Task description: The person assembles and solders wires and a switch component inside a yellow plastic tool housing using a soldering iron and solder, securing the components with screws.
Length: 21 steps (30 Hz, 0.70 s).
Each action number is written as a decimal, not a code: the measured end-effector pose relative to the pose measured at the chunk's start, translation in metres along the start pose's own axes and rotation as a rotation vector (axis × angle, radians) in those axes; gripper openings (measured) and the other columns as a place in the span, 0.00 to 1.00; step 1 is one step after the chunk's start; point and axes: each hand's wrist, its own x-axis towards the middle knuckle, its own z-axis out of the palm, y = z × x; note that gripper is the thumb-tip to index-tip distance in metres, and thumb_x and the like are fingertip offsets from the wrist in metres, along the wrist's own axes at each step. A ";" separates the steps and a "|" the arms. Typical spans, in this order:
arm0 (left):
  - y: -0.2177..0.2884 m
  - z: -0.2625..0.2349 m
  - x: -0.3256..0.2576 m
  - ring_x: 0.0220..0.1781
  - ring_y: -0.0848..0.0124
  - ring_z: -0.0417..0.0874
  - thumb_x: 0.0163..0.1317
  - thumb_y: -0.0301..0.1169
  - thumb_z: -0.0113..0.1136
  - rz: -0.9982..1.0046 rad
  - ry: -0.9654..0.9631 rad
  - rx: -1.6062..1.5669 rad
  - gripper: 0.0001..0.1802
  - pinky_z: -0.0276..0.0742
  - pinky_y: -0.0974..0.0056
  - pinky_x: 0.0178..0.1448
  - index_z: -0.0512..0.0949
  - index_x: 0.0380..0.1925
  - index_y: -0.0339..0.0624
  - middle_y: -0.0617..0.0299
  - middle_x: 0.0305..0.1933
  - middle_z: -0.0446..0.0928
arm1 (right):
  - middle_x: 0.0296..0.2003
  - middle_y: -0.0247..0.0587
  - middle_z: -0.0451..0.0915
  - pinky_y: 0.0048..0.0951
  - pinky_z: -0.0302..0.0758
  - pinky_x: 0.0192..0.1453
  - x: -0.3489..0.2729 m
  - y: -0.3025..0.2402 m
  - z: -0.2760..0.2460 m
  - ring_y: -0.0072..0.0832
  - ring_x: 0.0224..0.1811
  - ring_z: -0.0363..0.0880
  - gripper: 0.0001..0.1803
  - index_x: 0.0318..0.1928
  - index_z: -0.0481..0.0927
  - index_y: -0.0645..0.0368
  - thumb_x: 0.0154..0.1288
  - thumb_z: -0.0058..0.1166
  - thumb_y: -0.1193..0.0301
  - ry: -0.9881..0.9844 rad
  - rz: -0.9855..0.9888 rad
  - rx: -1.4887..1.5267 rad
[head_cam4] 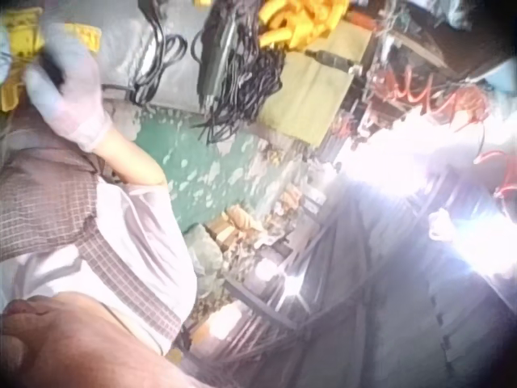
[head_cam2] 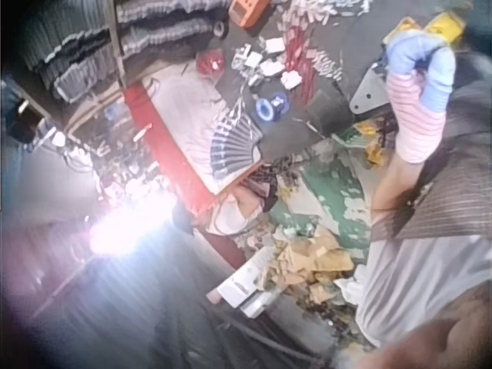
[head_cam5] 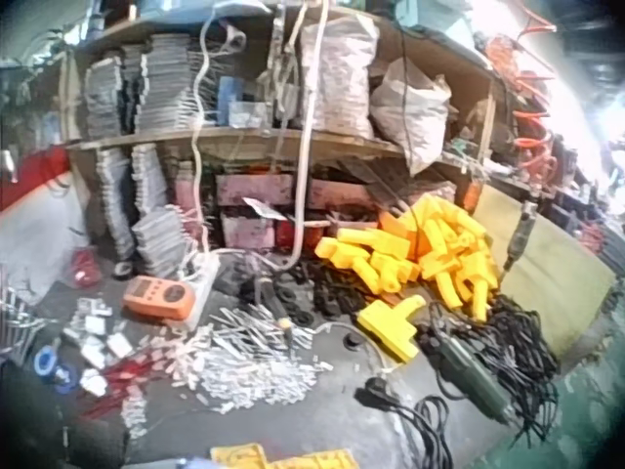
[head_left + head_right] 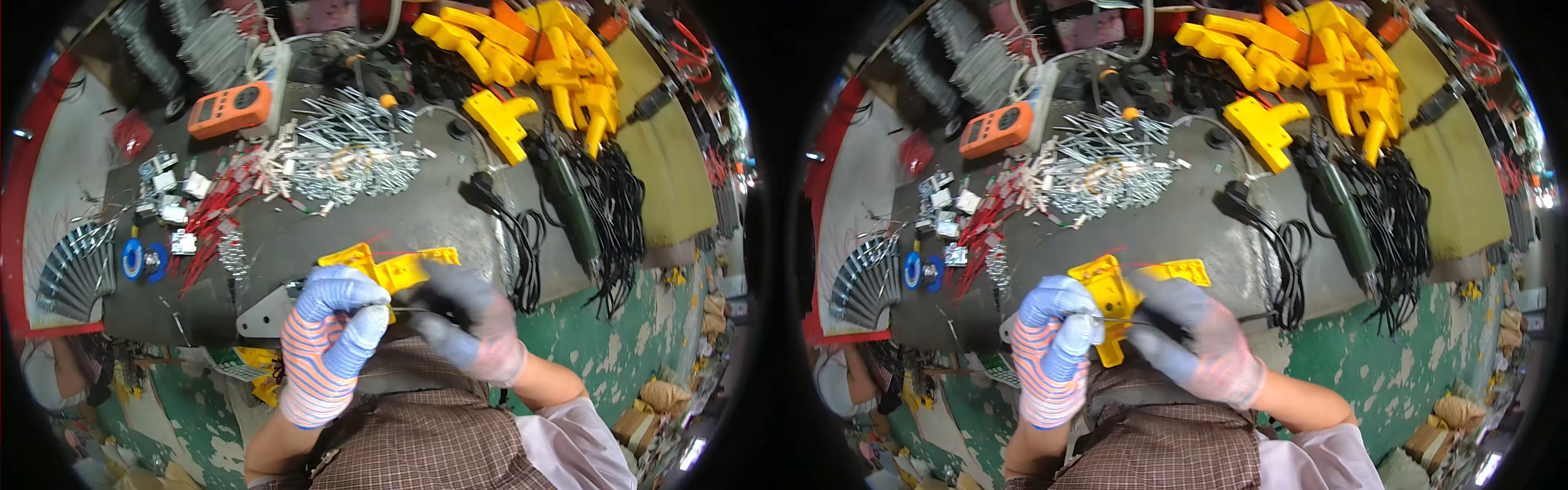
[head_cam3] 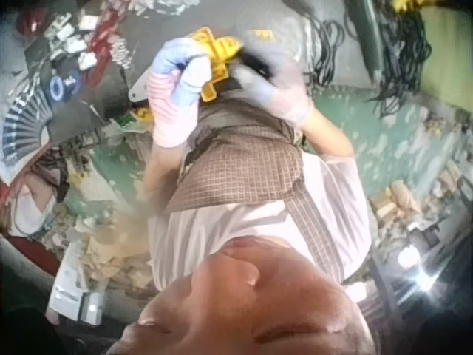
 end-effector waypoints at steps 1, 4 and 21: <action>-0.004 0.002 -0.003 0.40 0.78 0.74 0.56 0.21 0.65 -0.021 0.051 -0.097 0.10 0.70 0.73 0.47 0.78 0.38 0.42 0.65 0.39 0.76 | 0.31 0.36 0.77 0.29 0.72 0.46 -0.002 0.000 0.005 0.24 0.36 0.75 0.28 0.62 0.71 0.59 0.60 0.57 0.78 0.099 0.001 0.207; -0.014 0.008 -0.012 0.35 0.75 0.77 0.56 0.21 0.65 -0.044 0.083 -0.376 0.11 0.75 0.70 0.41 0.76 0.38 0.41 0.62 0.40 0.75 | 0.28 0.30 0.73 0.23 0.70 0.45 -0.001 -0.011 0.008 0.16 0.32 0.71 0.32 0.65 0.66 0.60 0.60 0.58 0.81 0.192 0.018 0.493; 0.019 -0.092 0.066 0.35 0.73 0.77 0.63 0.29 0.60 -0.029 0.010 0.481 0.09 0.75 0.68 0.43 0.76 0.41 0.38 0.60 0.36 0.77 | 0.25 0.27 0.73 0.18 0.68 0.30 0.020 0.007 -0.001 0.14 0.25 0.68 0.05 0.40 0.71 0.58 0.68 0.54 0.72 0.092 0.307 0.159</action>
